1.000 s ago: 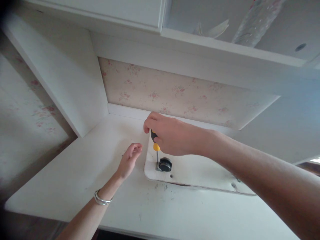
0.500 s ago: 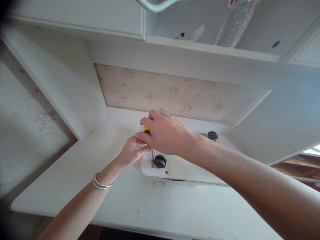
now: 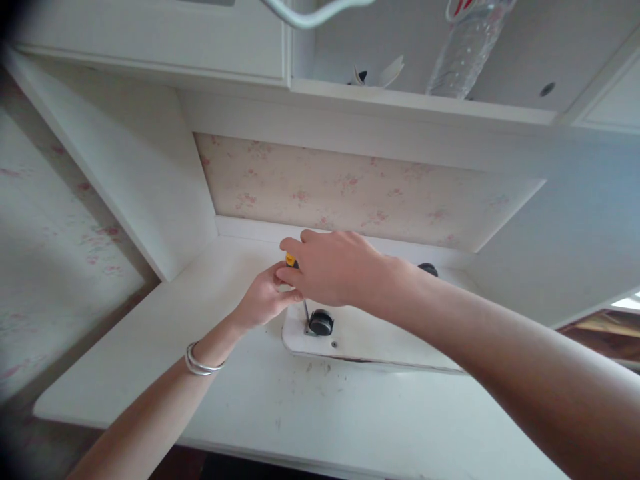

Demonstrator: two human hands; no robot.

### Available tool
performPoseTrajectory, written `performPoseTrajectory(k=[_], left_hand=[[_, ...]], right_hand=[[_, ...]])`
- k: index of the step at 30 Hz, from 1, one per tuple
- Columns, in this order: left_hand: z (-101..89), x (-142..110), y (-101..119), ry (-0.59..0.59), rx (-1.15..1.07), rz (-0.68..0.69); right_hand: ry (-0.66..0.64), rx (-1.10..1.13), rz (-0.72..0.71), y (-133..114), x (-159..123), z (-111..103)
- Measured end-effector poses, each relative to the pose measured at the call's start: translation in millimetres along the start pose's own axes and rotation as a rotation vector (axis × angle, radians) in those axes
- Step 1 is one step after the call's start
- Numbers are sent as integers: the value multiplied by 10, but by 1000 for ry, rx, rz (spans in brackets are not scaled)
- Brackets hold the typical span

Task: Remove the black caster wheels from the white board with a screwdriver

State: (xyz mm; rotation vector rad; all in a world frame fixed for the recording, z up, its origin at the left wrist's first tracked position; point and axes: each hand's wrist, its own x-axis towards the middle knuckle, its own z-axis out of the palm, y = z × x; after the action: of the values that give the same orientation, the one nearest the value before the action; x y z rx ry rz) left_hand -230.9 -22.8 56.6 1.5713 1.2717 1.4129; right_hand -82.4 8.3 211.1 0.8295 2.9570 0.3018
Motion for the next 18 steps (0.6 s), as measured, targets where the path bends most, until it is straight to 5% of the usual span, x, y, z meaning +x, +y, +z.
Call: performPoseTrajectory(k=[4,10,18], left_hand=[[59,-25,10,50,89,17],[-2,-76,33,-239,-250,16],[84,-21,33,5,6,69]], right_hand=[[30,-98,48,-85,-16,2],[-89,26,-88,15,-68,-21],[89,-102,3,-49,-50,110]])
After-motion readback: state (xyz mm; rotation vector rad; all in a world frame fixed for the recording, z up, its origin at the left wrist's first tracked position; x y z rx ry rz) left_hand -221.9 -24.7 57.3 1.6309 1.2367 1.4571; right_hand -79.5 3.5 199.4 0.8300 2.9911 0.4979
